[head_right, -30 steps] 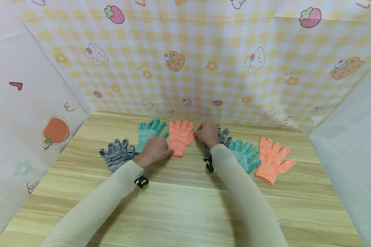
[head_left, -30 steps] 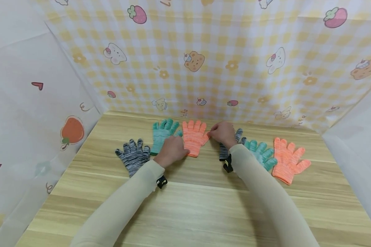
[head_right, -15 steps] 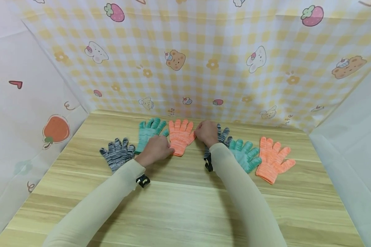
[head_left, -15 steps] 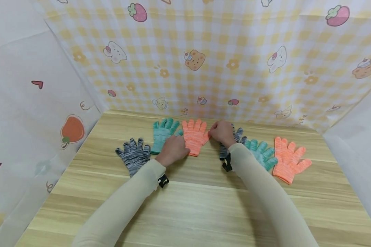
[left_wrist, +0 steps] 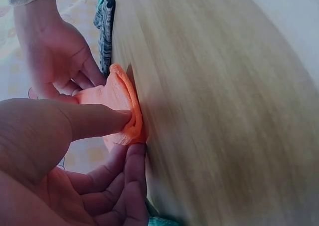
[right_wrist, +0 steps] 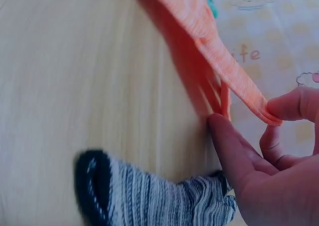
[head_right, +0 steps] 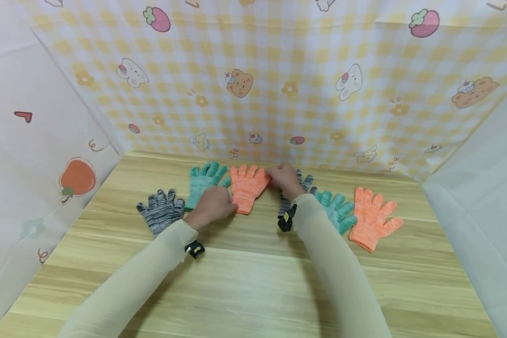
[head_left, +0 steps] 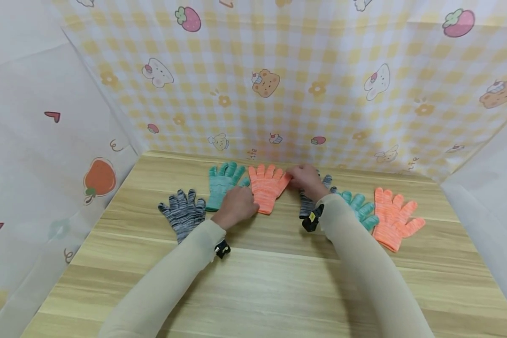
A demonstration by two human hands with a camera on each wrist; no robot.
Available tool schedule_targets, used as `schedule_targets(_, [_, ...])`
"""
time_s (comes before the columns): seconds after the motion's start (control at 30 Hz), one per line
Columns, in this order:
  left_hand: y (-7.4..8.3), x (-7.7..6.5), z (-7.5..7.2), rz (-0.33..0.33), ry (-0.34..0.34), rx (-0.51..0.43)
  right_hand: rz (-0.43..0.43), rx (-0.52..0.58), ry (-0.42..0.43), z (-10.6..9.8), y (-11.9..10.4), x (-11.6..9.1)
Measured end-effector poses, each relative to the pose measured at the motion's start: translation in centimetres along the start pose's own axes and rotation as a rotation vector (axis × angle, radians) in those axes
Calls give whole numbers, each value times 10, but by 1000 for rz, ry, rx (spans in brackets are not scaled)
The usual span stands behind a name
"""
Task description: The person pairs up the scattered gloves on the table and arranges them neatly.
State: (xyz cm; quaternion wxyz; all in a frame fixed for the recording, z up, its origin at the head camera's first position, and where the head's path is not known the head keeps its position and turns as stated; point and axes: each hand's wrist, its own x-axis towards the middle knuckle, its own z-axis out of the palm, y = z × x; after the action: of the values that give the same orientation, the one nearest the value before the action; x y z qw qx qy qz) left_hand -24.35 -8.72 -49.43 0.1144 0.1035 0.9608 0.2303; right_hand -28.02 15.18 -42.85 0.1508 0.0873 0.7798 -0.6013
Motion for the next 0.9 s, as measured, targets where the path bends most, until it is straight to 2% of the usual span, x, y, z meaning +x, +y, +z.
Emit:
schedule_targets(0.13, [3, -7, -5, 5, -4, -49, 92, 237, -62, 1, -3, -1])
schedule_targets(0.3, [3, -10, -5, 0, -26, -135, 143, 370, -73, 0, -2, -2])
schedule_targets(0.33, [-1, -6, -1, -6, -31, -148, 148, 388, -73, 0, -1, -2])
schedule_targets(0.43, [-1, -9, -1, 12, -5, -170, 160, 425, -85, 0, 2, -2])
schedule_targets(0.53, [6, -21, -9, 27, 35, -199, 174, 474, -89, 1, 5, -1])
schedule_targets(0.73, [40, -62, -41, -10, 94, -295, 180, 554, -83, 0, 7, -3])
schedule_targets(0.9, [46, -73, -44, -22, 128, -368, 173, 556, -98, -3, 7, -8])
